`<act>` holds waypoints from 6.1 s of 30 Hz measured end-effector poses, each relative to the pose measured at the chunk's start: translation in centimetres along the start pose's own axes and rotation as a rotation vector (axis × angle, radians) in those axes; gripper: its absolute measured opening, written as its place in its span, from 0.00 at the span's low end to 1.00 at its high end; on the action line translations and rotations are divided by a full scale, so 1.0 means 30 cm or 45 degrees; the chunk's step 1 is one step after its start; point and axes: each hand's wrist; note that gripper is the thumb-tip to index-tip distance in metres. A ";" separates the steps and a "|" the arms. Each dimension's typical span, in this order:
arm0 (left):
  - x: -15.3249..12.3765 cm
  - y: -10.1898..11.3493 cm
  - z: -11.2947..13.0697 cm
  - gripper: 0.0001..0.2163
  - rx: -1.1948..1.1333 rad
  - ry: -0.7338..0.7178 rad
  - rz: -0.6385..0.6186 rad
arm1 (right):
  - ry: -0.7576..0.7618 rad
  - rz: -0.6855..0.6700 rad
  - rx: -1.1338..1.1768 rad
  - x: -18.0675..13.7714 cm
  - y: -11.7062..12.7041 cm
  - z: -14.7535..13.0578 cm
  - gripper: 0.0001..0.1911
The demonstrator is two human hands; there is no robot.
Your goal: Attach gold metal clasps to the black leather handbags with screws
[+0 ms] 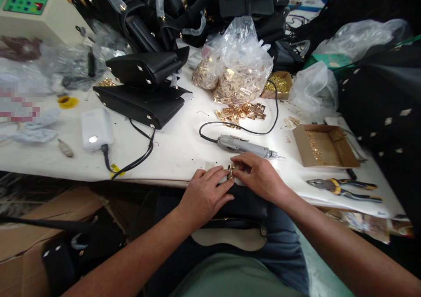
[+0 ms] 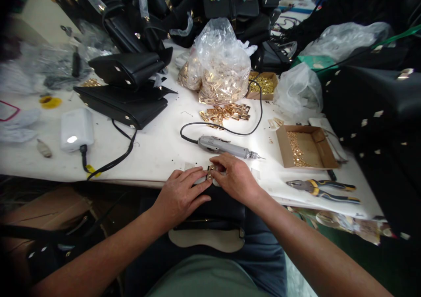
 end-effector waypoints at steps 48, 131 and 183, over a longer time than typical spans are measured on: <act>-0.007 -0.008 -0.001 0.15 0.000 -0.032 0.088 | 0.209 -0.023 0.162 -0.020 0.014 0.068 0.17; 0.046 0.026 0.019 0.20 0.108 -0.036 -0.091 | 0.205 -0.037 0.157 -0.012 -0.001 0.081 0.07; 0.004 -0.038 0.012 0.21 0.216 -0.116 0.242 | -0.317 1.106 0.447 0.387 0.379 0.210 0.23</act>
Point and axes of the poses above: each hand's wrist, its own x-axis towards the middle knuckle, its own y-axis out of the back of the hand, z = x × y, and after that the axes turned 14 degrees about z, right-handed
